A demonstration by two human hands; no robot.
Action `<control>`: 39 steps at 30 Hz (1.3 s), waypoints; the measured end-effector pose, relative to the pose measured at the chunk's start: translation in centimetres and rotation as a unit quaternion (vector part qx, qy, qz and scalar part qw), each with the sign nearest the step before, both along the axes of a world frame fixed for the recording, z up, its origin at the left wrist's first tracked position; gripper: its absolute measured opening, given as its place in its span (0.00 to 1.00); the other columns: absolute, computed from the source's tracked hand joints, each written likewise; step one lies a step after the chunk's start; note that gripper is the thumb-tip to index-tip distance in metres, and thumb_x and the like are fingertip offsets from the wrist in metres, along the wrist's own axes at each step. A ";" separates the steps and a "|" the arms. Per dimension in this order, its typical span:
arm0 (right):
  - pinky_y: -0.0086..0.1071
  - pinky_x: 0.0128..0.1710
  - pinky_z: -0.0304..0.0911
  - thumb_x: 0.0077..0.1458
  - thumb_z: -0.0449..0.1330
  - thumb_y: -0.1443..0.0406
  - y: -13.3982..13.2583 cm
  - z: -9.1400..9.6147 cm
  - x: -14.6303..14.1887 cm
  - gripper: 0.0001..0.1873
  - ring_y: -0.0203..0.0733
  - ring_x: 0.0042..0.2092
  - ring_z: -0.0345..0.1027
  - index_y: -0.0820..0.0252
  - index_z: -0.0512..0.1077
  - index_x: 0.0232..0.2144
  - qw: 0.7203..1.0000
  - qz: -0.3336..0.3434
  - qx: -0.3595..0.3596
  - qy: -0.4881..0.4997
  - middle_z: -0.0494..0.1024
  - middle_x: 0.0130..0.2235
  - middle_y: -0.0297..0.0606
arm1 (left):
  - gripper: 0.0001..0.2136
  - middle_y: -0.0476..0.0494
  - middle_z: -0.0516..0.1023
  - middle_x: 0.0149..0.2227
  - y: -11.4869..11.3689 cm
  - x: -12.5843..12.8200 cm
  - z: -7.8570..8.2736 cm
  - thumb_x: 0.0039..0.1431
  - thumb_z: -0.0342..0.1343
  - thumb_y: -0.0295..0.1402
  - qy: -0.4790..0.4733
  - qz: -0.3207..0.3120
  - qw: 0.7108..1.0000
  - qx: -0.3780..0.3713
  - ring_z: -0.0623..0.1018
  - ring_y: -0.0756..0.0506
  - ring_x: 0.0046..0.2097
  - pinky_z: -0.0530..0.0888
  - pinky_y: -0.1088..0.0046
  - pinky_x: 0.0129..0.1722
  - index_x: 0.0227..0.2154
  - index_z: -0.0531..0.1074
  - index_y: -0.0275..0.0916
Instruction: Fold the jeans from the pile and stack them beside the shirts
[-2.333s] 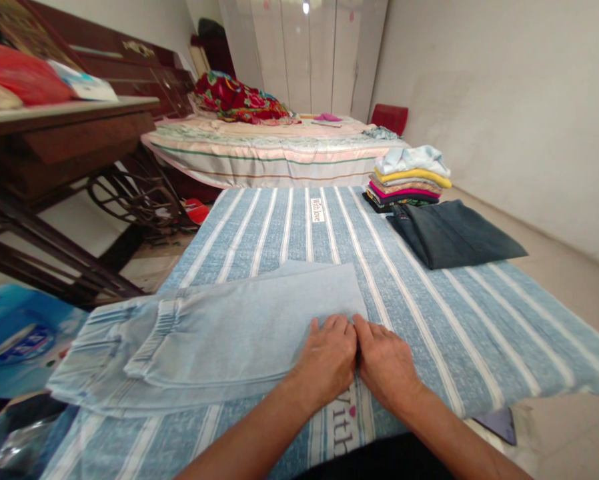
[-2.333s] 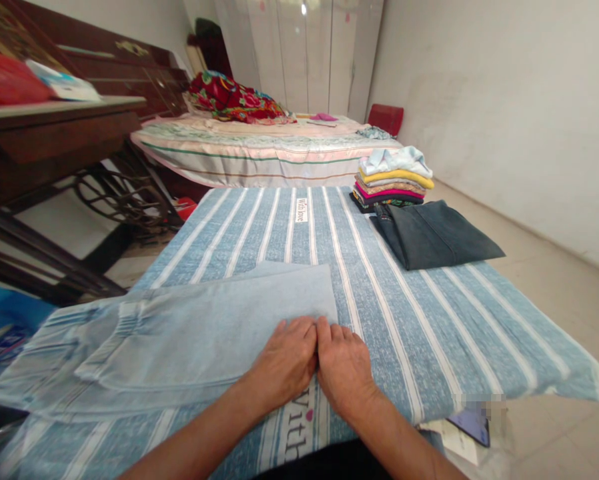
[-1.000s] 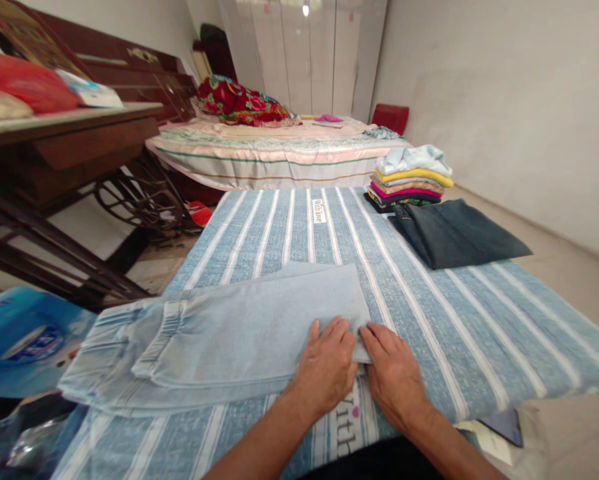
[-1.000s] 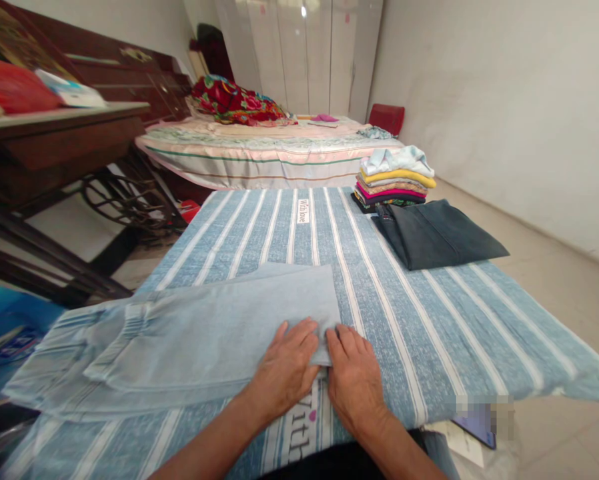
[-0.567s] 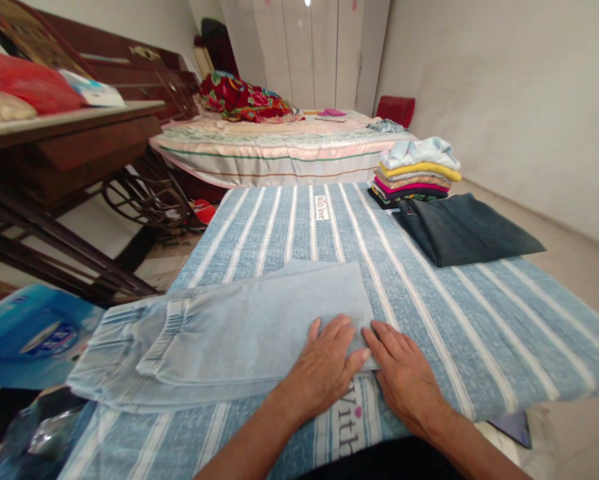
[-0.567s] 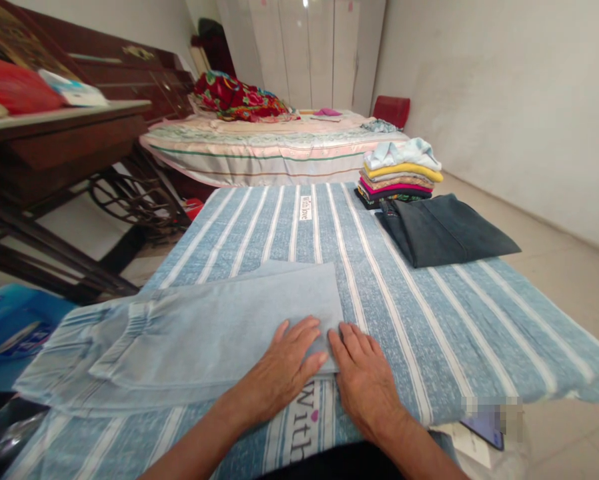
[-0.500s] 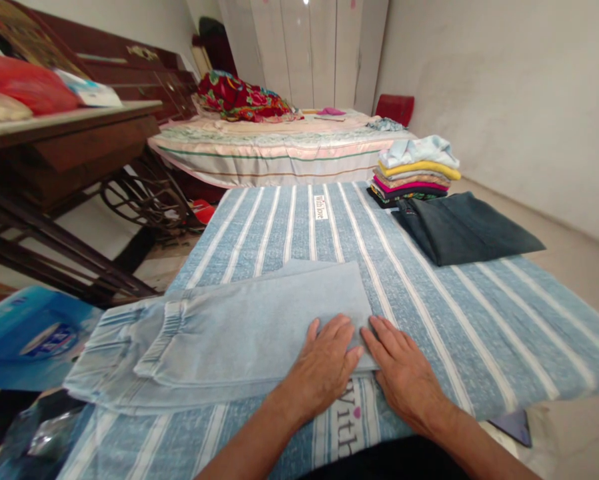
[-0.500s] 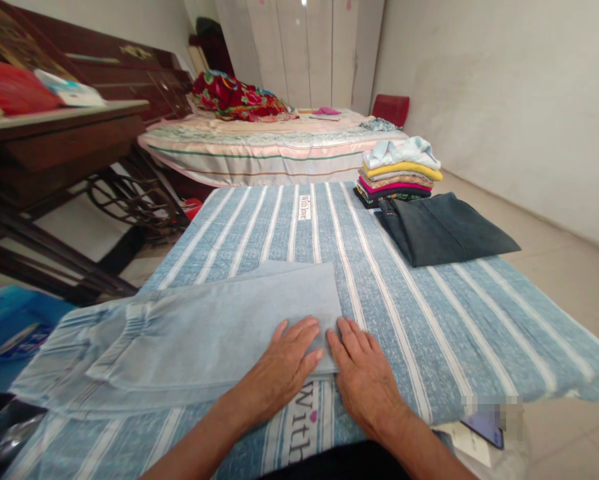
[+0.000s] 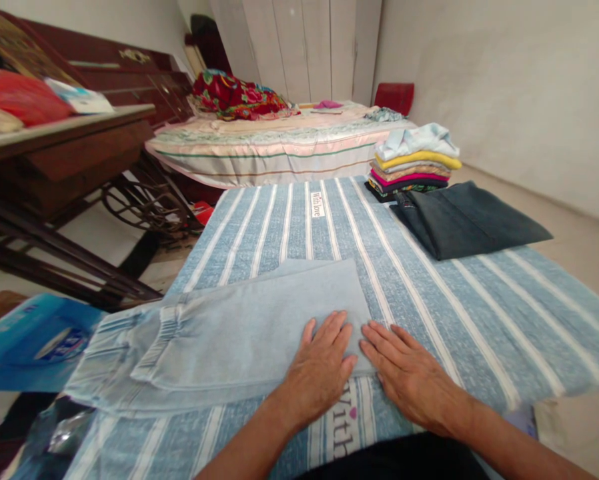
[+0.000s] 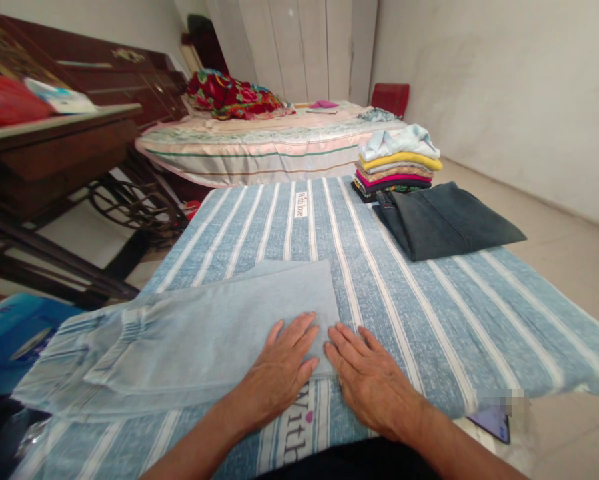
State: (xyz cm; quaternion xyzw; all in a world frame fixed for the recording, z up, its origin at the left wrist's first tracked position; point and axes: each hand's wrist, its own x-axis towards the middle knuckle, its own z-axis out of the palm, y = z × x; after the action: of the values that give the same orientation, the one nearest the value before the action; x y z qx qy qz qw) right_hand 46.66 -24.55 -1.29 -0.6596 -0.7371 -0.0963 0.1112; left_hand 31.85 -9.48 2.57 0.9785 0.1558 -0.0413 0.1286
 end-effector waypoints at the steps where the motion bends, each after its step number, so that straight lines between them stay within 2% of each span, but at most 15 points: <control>1: 0.50 0.58 0.51 0.52 0.49 0.73 0.0 -0.1 0.0 0.29 0.50 0.64 0.42 0.66 0.59 0.58 1.000 -0.001 0.001 0.001 0.58 0.61 0.45 | 0.22 0.38 0.52 0.64 0.1 0.1 0.3 0.61 0.44 0.35 0.005 -0.002 1.000 -0.008 0.51 0.42 0.64 0.50 0.51 0.61 0.58 0.56 0.36; 4: 0.50 0.59 0.50 0.54 0.50 0.73 0.1 -0.3 -0.1 0.28 0.49 0.64 0.42 0.65 0.58 0.58 1.000 -0.004 0.009 0.006 0.58 0.61 0.46 | 0.19 0.39 0.59 0.61 0.5 1.0 1.5 0.61 0.44 0.35 0.016 0.004 0.999 -0.032 0.58 0.42 0.62 0.56 0.55 0.59 0.54 0.62 0.37; 7: 0.50 0.59 0.50 0.57 0.51 0.69 0.1 -0.4 0.0 0.26 0.49 0.64 0.43 0.65 0.58 0.58 1.000 0.000 0.019 0.011 0.58 0.61 0.47 | 0.15 0.38 0.65 0.58 0.7 2.7 2.0 0.62 0.42 0.34 -0.011 0.044 0.999 -0.006 0.63 0.42 0.59 0.59 0.59 0.58 0.48 0.67 0.37; 9: 0.50 0.58 0.51 0.58 0.51 0.66 0.1 -0.2 0.0 0.25 0.49 0.64 0.43 0.65 0.59 0.58 1.000 0.006 0.013 0.013 0.58 0.61 0.47 | 0.16 0.37 0.62 0.59 0.7 4.0 1.4 0.62 0.40 0.34 -0.038 0.065 0.997 0.028 0.61 0.42 0.60 0.56 0.57 0.59 0.49 0.65 0.36; 12: 0.49 0.58 0.52 0.58 0.52 0.64 0.2 0.2 0.0 0.25 0.48 0.64 0.42 0.63 0.59 0.58 1.000 0.003 -0.005 0.006 0.55 0.62 0.46 | 0.21 0.36 0.54 0.63 1.1 5.1 -0.3 0.63 0.40 0.38 -0.058 0.064 0.995 0.057 0.53 0.40 0.64 0.52 0.54 0.60 0.56 0.58 0.35; 16: 0.49 0.57 0.53 0.57 0.53 0.63 0.1 0.0 0.0 0.27 0.49 0.64 0.42 0.59 0.57 0.59 1.000 0.005 -0.011 0.006 0.53 0.63 0.44 | 0.24 0.38 0.49 0.65 1.6 5.0 -2.0 0.64 0.37 0.44 -0.072 0.041 0.994 0.069 0.47 0.40 0.65 0.49 0.53 0.61 0.59 0.54 0.38; 21: 0.49 0.56 0.56 0.55 0.56 0.60 -1.0 -1.3 0.4 0.28 0.50 0.62 0.48 0.53 0.59 0.58 0.999 0.027 0.021 0.023 0.54 0.63 0.42 | 0.27 0.38 0.47 0.65 1.3 4.3 -2.0 0.64 0.34 0.47 -0.064 0.039 0.996 0.054 0.44 0.40 0.66 0.48 0.52 0.61 0.60 0.51 0.37; 24: 0.41 0.54 0.61 0.56 0.55 0.59 -1.0 -0.8 1.1 0.25 0.46 0.59 0.56 0.51 0.62 0.56 0.994 0.031 0.062 0.089 0.59 0.61 0.39 | 0.28 0.37 0.46 0.66 1.0 4.3 -1.8 0.64 0.31 0.48 -0.058 0.046 0.997 0.028 0.44 0.40 0.66 0.47 0.51 0.61 0.61 0.50 0.36; 27: 0.34 0.51 0.64 0.58 0.52 0.60 0.7 1.2 1.3 0.20 0.41 0.54 0.63 0.52 0.64 0.54 0.968 -0.025 0.112 0.222 0.68 0.55 0.36 | 0.29 0.36 0.44 0.66 0.8 4.5 -1.7 0.63 0.32 0.48 -0.045 0.049 0.998 -0.001 0.42 0.39 0.66 0.46 0.50 0.61 0.61 0.49 0.36; 30: 0.38 0.52 0.63 0.59 0.50 0.59 3.8 3.4 0.1 0.19 0.44 0.53 0.65 0.54 0.66 0.51 0.930 -0.067 0.136 0.336 0.71 0.51 0.38 | 0.28 0.37 0.43 0.66 0.8 4.6 -1.5 0.63 0.36 0.46 -0.025 0.055 0.998 -0.026 0.41 0.39 0.66 0.45 0.49 0.61 0.62 0.49 0.36; 32: 0.41 0.53 0.62 0.59 0.49 0.58 5.6 4.1 -1.3 0.20 0.46 0.53 0.64 0.56 0.66 0.51 0.905 -0.086 0.133 0.394 0.71 0.52 0.40 | 0.27 0.38 0.45 0.66 1.0 4.8 -1.5 0.62 0.41 0.43 -0.027 0.056 0.997 -0.049 0.42 0.39 0.66 0.44 0.49 0.62 0.61 0.49 0.37; 35: 0.41 0.53 0.61 0.60 0.48 0.57 7.4 4.0 -3.5 0.21 0.45 0.55 0.62 0.58 0.64 0.53 0.884 -0.102 0.139 0.434 0.69 0.54 0.42 | 0.23 0.41 0.58 0.62 1.8 4.7 -1.3 0.62 0.42 0.37 -0.066 0.083 0.990 -0.096 0.54 0.43 0.63 0.50 0.56 0.62 0.59 0.53 0.38; 37: 0.41 0.54 0.60 0.60 0.47 0.57 8.0 3.6 -4.3 0.23 0.45 0.56 0.60 0.58 0.61 0.55 0.885 -0.100 0.138 0.434 0.67 0.55 0.43 | 0.20 0.43 0.65 0.58 2.7 4.3 -0.8 0.63 0.38 0.32 -0.093 0.110 0.984 -0.105 0.60 0.46 0.61 0.56 0.60 0.61 0.57 0.57 0.38; 39: 0.43 0.56 0.57 0.61 0.46 0.57 8.6 3.0 -4.5 0.25 0.45 0.58 0.58 0.58 0.57 0.58 0.897 -0.095 0.128 0.413 0.64 0.57 0.45 | 0.19 0.42 0.65 0.58 3.8 3.4 -0.1 0.63 0.37 0.29 -0.110 0.125 0.982 -0.094 0.60 0.46 0.61 0.58 0.61 0.60 0.55 0.60 0.37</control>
State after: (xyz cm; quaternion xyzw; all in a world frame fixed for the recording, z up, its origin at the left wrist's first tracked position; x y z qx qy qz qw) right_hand 42.16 -15.97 1.72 -0.6868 -0.5404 0.0807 0.4794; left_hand 35.25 -5.71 2.43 0.9334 0.2571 0.0680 0.2409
